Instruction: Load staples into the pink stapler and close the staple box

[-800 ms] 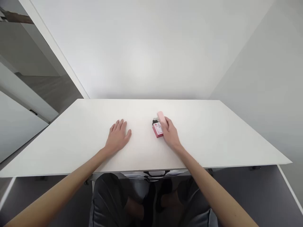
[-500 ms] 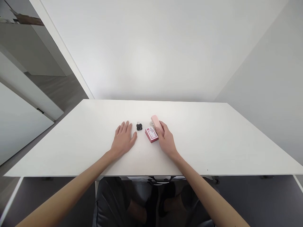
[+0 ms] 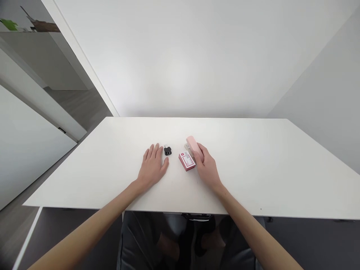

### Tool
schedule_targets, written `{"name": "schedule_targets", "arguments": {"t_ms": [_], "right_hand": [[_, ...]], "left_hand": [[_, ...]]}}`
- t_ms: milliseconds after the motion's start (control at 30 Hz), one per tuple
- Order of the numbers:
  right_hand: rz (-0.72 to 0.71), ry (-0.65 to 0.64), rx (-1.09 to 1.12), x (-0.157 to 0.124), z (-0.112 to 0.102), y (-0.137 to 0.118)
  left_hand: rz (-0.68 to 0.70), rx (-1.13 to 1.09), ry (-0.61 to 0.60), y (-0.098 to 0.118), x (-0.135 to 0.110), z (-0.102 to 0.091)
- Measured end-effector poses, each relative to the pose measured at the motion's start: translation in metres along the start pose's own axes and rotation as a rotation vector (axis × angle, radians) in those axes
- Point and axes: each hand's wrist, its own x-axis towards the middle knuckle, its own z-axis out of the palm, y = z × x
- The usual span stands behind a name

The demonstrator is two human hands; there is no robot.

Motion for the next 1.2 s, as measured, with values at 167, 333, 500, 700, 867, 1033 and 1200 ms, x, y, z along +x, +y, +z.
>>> {"name": "schedule_targets", "arguments": {"t_ms": [167, 333, 500, 700, 867, 1033, 1200], "right_hand": [[-0.032, -0.008, 0.011, 0.001, 0.0, 0.004], [-0.068, 0.0, 0.024, 0.004, 0.001, 0.008], [-0.08, -0.005, 0.036, 0.005, 0.0, 0.009], [-0.098, -0.014, 0.076, 0.006, -0.002, 0.009], [-0.108, -0.025, 0.109, 0.006, -0.003, 0.009], [-0.108, -0.029, 0.121, 0.006, -0.003, 0.009], [-0.1, -0.036, 0.12, 0.005, -0.003, 0.008]], "left_hand": [[0.03, -0.095, 0.038, 0.002, -0.001, -0.005], [0.261, -0.112, 0.071, 0.004, 0.0, -0.011], [0.243, -0.068, 0.059, 0.005, 0.002, -0.013], [0.023, 0.005, 0.114, 0.008, 0.005, -0.01], [-0.087, 0.04, 0.134, 0.008, 0.007, -0.006], [-0.123, 0.051, 0.18, 0.007, 0.009, -0.005], [-0.129, 0.06, 0.227, 0.008, 0.008, -0.005]]}}
